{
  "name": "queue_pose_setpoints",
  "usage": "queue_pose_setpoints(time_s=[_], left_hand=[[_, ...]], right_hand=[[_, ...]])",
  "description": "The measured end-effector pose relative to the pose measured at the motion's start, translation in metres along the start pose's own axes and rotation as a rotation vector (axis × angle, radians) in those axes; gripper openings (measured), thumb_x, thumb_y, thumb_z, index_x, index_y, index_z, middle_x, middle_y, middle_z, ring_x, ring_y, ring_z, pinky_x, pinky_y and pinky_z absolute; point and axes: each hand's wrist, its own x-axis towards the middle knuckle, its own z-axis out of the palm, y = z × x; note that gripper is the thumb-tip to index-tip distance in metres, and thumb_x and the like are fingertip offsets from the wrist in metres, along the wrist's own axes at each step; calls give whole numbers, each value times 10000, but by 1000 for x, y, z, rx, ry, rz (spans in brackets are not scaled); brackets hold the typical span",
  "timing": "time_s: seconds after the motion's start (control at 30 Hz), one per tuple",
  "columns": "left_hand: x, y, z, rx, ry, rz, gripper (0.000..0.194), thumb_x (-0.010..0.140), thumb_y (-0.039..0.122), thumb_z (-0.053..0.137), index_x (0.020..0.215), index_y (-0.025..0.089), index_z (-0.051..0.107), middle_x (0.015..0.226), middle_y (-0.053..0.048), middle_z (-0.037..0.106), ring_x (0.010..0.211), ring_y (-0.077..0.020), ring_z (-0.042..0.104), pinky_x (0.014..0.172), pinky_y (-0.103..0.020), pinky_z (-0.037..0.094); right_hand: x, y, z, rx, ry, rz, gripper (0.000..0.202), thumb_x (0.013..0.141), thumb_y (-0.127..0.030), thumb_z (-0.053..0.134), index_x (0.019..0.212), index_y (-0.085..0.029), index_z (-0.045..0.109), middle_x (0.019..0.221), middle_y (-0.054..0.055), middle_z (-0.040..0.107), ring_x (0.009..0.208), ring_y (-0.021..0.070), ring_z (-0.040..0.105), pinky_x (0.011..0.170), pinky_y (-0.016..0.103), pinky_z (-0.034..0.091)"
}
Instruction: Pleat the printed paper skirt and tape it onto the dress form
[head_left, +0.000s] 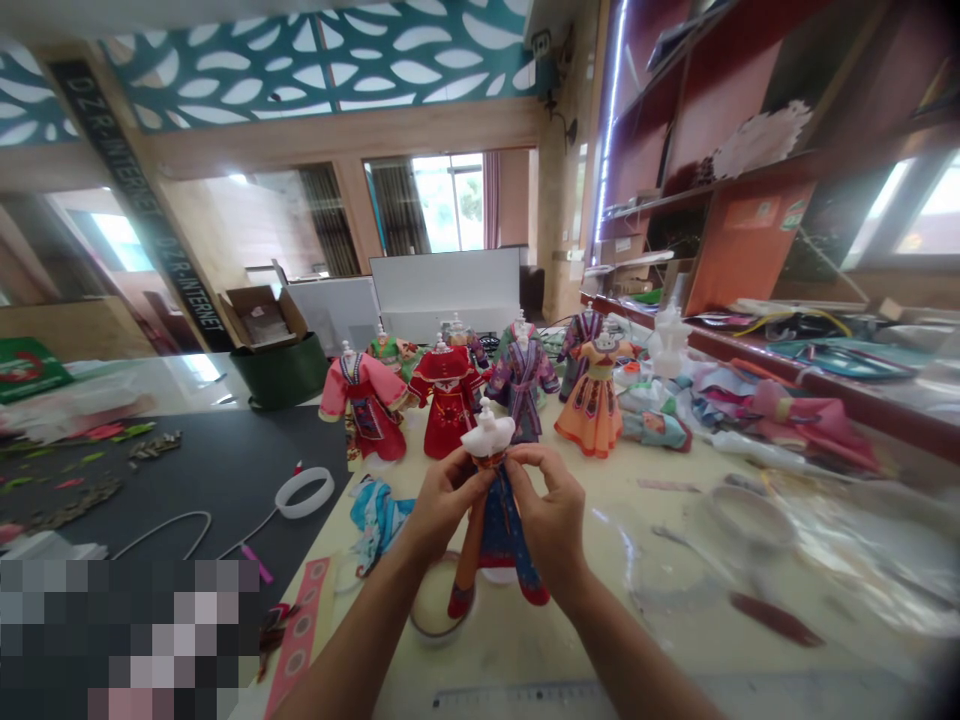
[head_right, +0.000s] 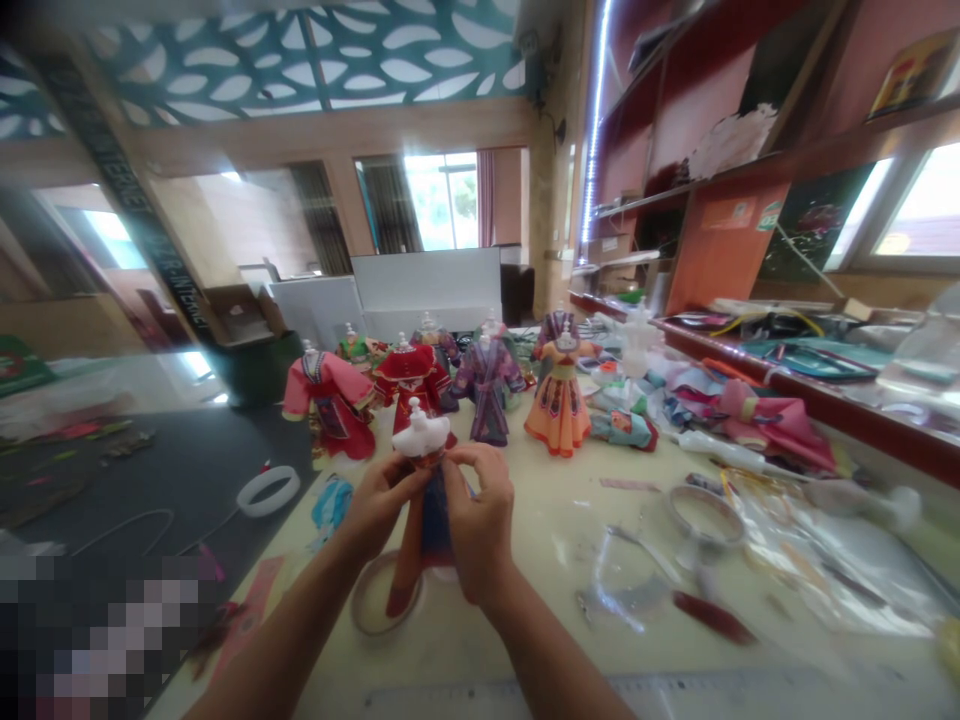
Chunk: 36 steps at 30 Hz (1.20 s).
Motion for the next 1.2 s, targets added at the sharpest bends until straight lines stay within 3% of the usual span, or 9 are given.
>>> queue_pose_setpoints(time_s=[0.47,0.67,0.93,1.1,1.2], left_hand=[[-2,1,-3,28,-10,-6,307,742,313,692,1012,167,687,919,-50,723,873,-205,631,763,-265,476],[-2,3,-4,13,-20,-27,300,739,307,695,999,159,689,906,-50,722,838,-192,630,749,-260,476],[-1,4,-5,-4,-41,-36,296,740,307,692,992,151,684,889,-50,713,828,-195,631,757,-273,475],[-3,4,-3,34,-21,-22,292,752,302,684,1012,170,682,872,-41,715,821,-181,630,735,-251,478],[-4,4,-1,23,-17,-16,305,759,305,678,1037,179,671,907,-46,717,845,-186,637,748,-253,480]], right_hand=[[6,-2,3,25,-32,60,83,812,-208,574,765,-161,624,833,45,608,820,191,582,780,316,442],[10,0,-3,95,-140,183,111,797,-257,587,753,-163,628,812,38,627,805,197,585,776,322,433],[18,7,-6,263,-183,347,210,705,-302,688,837,-167,594,782,25,628,780,203,594,746,333,459],[12,7,-8,220,-151,335,125,772,-271,618,843,-169,631,815,39,655,813,210,607,783,348,460],[2,2,-10,136,-62,222,87,816,-246,589,843,-177,635,825,36,648,814,199,604,786,335,461]])
